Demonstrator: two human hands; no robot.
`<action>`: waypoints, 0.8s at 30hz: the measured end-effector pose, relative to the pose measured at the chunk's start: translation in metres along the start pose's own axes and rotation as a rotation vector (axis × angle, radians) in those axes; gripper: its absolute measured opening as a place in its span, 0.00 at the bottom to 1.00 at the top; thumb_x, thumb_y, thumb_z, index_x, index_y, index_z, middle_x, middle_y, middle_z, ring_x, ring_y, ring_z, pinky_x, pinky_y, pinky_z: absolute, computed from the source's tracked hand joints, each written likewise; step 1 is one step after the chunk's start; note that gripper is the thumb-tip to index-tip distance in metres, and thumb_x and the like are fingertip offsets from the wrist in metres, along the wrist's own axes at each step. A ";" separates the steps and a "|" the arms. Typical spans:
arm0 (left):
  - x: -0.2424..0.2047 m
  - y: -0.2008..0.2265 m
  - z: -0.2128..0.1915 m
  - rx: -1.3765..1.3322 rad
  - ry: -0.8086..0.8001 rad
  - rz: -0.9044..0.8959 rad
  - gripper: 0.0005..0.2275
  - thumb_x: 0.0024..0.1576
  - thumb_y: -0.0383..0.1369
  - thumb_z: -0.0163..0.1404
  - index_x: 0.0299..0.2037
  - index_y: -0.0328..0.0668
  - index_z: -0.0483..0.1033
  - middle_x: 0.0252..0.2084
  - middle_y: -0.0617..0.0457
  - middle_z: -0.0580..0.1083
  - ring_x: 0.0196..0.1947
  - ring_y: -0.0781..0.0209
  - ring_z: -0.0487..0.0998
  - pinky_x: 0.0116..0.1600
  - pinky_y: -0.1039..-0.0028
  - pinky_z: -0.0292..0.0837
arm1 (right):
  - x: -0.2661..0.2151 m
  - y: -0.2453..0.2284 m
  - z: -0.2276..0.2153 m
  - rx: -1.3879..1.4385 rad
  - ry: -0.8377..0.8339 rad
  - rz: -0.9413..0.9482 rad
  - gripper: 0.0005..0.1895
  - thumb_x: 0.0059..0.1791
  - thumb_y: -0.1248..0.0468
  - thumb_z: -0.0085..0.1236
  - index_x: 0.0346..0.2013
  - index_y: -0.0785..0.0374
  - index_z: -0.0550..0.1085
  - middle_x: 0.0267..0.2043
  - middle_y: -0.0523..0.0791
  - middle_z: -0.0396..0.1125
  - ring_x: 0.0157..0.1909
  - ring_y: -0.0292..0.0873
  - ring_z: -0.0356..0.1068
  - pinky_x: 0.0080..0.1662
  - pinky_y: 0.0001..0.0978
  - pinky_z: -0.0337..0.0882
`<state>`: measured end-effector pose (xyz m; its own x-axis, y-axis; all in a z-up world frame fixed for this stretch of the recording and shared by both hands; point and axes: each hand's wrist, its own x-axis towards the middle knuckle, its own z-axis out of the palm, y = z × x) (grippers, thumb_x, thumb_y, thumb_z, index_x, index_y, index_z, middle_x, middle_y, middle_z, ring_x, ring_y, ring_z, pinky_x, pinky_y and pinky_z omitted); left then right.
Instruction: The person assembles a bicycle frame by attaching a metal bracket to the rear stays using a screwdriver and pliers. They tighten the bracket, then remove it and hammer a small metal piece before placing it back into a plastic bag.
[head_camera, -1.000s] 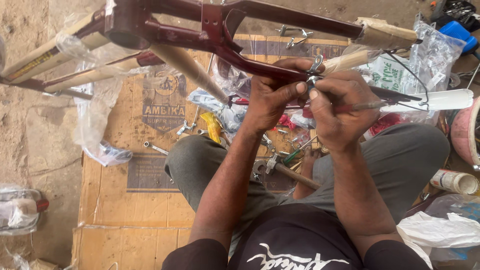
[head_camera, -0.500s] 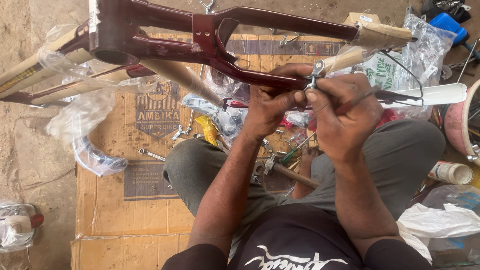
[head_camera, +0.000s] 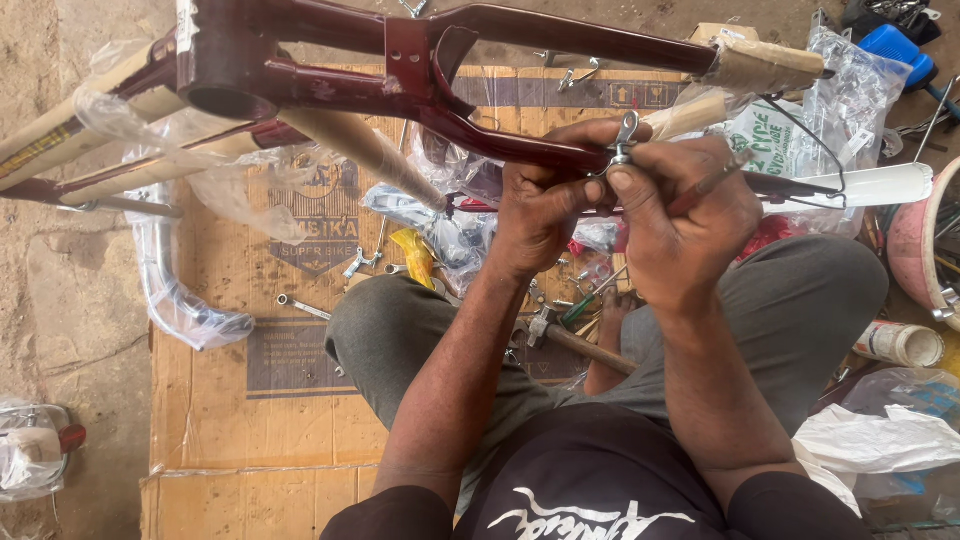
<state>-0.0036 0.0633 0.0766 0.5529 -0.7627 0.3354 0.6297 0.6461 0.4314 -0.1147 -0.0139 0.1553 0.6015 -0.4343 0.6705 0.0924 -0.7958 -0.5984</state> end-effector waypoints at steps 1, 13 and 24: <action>-0.001 0.000 -0.001 0.003 0.005 -0.004 0.20 0.60 0.27 0.61 0.62 0.33 0.74 0.56 0.41 0.77 0.52 0.56 0.81 0.57 0.63 0.83 | 0.000 0.001 0.001 -0.013 0.019 -0.025 0.08 0.56 0.71 0.70 0.45 0.67 0.77 0.37 0.45 0.69 0.34 0.35 0.67 0.35 0.24 0.65; -0.001 0.007 0.006 0.031 -0.035 0.029 0.21 0.57 0.29 0.56 0.60 0.27 0.73 0.56 0.36 0.76 0.54 0.53 0.81 0.64 0.61 0.79 | -0.004 0.016 0.024 -0.265 0.144 -0.240 0.07 0.55 0.70 0.58 0.35 0.64 0.69 0.33 0.44 0.64 0.31 0.37 0.65 0.28 0.32 0.64; -0.001 0.005 0.005 0.009 -0.058 0.054 0.20 0.59 0.29 0.56 0.60 0.26 0.73 0.58 0.33 0.75 0.55 0.50 0.81 0.64 0.58 0.79 | 0.001 -0.005 0.018 -0.212 0.098 -0.251 0.06 0.56 0.69 0.61 0.41 0.66 0.72 0.37 0.46 0.67 0.32 0.39 0.67 0.31 0.33 0.67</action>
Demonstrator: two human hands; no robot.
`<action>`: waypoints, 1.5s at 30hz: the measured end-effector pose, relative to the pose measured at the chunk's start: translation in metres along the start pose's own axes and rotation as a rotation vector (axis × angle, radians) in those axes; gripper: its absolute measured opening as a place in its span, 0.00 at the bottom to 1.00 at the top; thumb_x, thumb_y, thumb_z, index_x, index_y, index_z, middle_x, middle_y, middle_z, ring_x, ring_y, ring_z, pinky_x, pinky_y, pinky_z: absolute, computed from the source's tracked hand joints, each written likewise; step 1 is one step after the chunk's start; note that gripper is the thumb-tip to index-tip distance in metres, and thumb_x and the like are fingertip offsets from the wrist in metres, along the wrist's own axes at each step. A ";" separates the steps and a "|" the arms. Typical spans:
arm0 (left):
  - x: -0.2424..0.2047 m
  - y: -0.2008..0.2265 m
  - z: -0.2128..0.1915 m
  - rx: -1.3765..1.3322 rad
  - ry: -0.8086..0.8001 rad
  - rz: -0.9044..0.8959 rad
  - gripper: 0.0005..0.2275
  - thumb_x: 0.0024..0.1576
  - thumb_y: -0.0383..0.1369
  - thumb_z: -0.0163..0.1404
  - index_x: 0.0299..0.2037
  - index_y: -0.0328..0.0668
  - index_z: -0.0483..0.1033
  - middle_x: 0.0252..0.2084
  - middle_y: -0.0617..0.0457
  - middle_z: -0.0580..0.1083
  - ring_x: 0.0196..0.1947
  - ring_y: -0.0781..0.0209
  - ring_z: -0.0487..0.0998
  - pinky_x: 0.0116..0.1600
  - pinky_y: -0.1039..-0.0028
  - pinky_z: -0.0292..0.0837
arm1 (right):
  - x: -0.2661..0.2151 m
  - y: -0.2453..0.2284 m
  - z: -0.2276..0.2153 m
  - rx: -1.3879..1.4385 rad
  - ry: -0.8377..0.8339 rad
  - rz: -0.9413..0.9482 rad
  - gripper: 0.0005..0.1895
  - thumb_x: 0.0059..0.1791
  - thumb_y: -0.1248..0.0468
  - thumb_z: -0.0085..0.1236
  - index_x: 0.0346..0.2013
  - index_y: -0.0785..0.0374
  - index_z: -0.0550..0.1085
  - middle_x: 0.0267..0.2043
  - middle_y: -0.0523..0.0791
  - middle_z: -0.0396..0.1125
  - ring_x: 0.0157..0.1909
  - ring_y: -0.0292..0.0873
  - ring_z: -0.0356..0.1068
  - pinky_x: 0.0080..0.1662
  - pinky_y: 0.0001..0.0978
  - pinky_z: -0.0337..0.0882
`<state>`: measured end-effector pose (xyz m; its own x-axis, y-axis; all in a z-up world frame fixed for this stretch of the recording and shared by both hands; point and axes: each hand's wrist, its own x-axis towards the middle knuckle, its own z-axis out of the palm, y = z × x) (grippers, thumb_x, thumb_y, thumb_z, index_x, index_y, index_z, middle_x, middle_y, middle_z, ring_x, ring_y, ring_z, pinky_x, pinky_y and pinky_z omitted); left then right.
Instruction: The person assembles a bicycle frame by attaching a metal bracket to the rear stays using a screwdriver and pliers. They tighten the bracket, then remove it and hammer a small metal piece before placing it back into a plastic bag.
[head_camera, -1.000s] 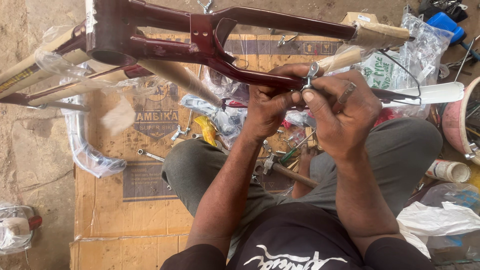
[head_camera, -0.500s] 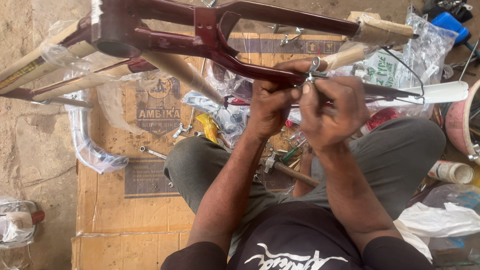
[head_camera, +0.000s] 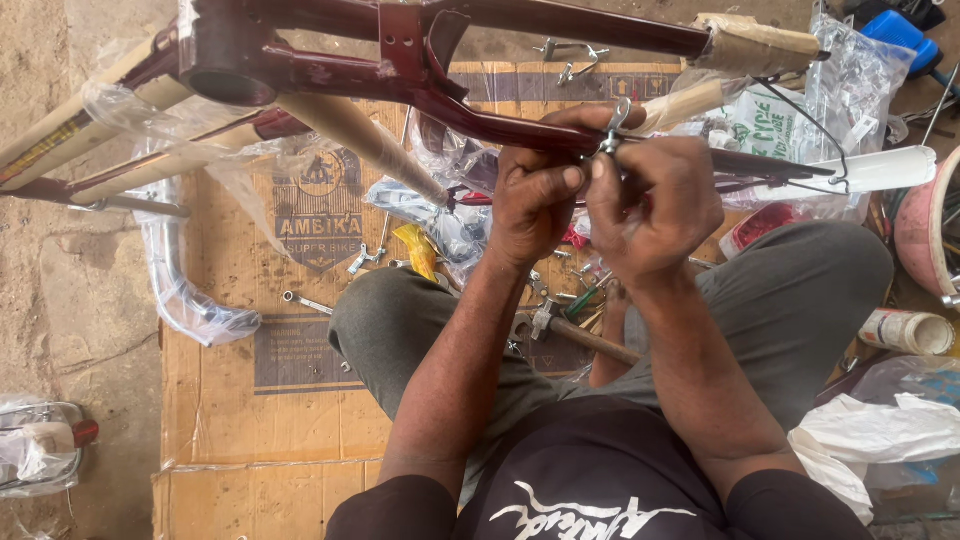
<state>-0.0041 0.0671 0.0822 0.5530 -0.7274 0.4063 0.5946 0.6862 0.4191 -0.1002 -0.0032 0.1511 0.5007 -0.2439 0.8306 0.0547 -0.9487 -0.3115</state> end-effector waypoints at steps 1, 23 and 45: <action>-0.001 0.001 0.000 0.002 -0.001 0.001 0.20 0.59 0.30 0.56 0.60 0.26 0.72 0.58 0.34 0.75 0.56 0.50 0.80 0.64 0.58 0.79 | -0.002 0.000 -0.001 -0.001 0.001 0.009 0.05 0.56 0.70 0.61 0.42 0.66 0.72 0.38 0.46 0.67 0.33 0.39 0.67 0.31 0.33 0.67; -0.001 0.002 0.000 -0.004 -0.026 -0.013 0.20 0.59 0.26 0.53 0.61 0.25 0.72 0.58 0.35 0.75 0.53 0.53 0.81 0.61 0.62 0.80 | -0.007 0.001 0.006 -0.068 0.077 -0.044 0.06 0.56 0.70 0.60 0.44 0.65 0.71 0.39 0.47 0.69 0.37 0.44 0.71 0.34 0.35 0.73; 0.004 0.001 -0.002 0.024 -0.027 0.000 0.19 0.60 0.26 0.56 0.61 0.28 0.72 0.56 0.35 0.76 0.51 0.51 0.82 0.57 0.59 0.83 | -0.018 0.019 0.012 -0.049 0.092 -0.081 0.05 0.56 0.70 0.60 0.43 0.64 0.71 0.38 0.45 0.69 0.37 0.40 0.71 0.35 0.33 0.73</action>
<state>0.0002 0.0645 0.0824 0.5371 -0.7268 0.4282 0.5801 0.6868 0.4380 -0.0975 -0.0148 0.1248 0.4149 -0.1812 0.8916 0.0484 -0.9742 -0.2204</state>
